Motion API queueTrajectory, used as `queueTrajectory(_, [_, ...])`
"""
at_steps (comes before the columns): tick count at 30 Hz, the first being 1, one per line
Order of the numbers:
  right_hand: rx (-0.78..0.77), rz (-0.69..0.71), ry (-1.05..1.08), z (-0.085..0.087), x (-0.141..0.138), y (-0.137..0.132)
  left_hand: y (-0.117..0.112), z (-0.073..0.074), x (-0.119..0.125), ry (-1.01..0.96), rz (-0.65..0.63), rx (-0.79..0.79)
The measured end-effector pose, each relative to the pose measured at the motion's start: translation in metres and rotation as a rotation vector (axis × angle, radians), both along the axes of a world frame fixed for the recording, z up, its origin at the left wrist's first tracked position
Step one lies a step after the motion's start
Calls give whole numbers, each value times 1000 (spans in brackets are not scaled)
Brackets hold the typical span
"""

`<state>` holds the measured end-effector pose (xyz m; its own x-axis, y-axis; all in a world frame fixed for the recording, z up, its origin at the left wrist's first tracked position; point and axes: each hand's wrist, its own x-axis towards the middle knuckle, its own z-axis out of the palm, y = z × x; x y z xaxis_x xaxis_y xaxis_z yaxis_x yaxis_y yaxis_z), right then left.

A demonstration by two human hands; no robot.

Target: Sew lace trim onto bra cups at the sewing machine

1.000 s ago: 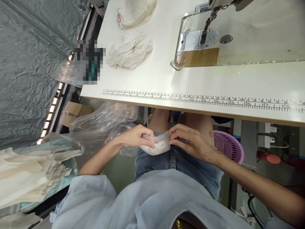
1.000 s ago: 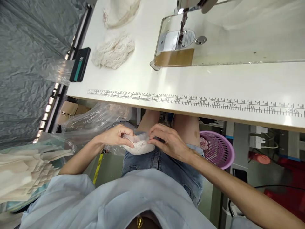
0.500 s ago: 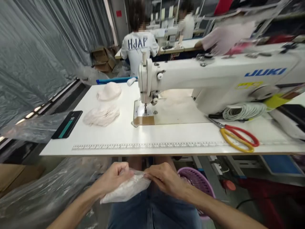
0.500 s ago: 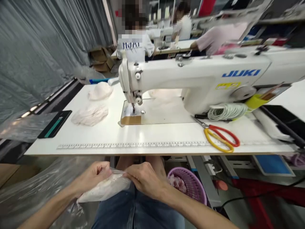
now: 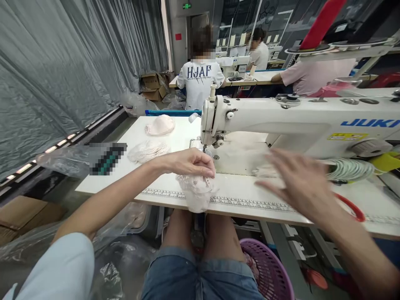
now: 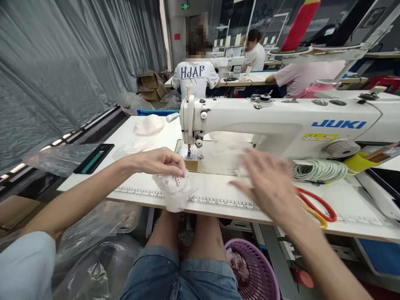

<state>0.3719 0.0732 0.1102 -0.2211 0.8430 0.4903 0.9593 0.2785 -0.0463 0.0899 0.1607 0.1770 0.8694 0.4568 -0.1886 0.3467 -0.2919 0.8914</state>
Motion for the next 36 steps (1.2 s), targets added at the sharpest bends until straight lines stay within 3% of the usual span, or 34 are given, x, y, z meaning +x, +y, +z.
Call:
queueTrajectory(2, [-332, 470, 179, -1, -35, 11, 7, 4, 0, 15, -53, -10])
queueTrajectory(3, [-476, 625, 298, 0, -50, 20, 11, 8, -2, 22, -64, -3])
queueTrajectory(5, [-684, 807, 477, 5, -70, 40, 17, 20, -8, 41, -61, 53])
queueTrajectory(6, [-735, 828, 535, 10, -75, 50, 20, 27, -12, 54, -54, 99])
queueTrajectory(9, [-666, 717, 558, 29, -72, 63, 21, 42, -27, 74, -35, 295])
queueTrajectory(11, [-506, 624, 468, 37, -65, 59, 17, 38, -34, 65, -28, 442])
queueTrajectory(14, [-357, 605, 232, 33, -59, 39, 2, 0, -40, 79, -26, 672])
queueTrajectory(16, [-410, 654, 104, 20, -61, 26, -13, -38, -41, 124, -61, 876])
queueTrajectory(19, [-553, 675, 126, -4, -71, 15, -37, -84, -41, 135, -114, 1183])
queueTrajectory(21, [-521, 615, 211, -18, -79, 16, -47, -101, -41, 93, -85, 1329])
queueTrajectory(25, [-361, 512, 123, -35, -97, 23, -52, -112, -39, 0, -14, 1404])
queueTrajectory(29, [-343, 419, -20, -38, -102, 23, -51, -114, -38, -15, 53, 1391])
queueTrajectory(32, [-435, 482, 132, -36, -100, 23, -51, -115, -37, -51, 60, 1405])
queueTrajectory(36, [-567, 616, 533, -38, -99, 29, -50, -117, -35, -118, 51, 1378])
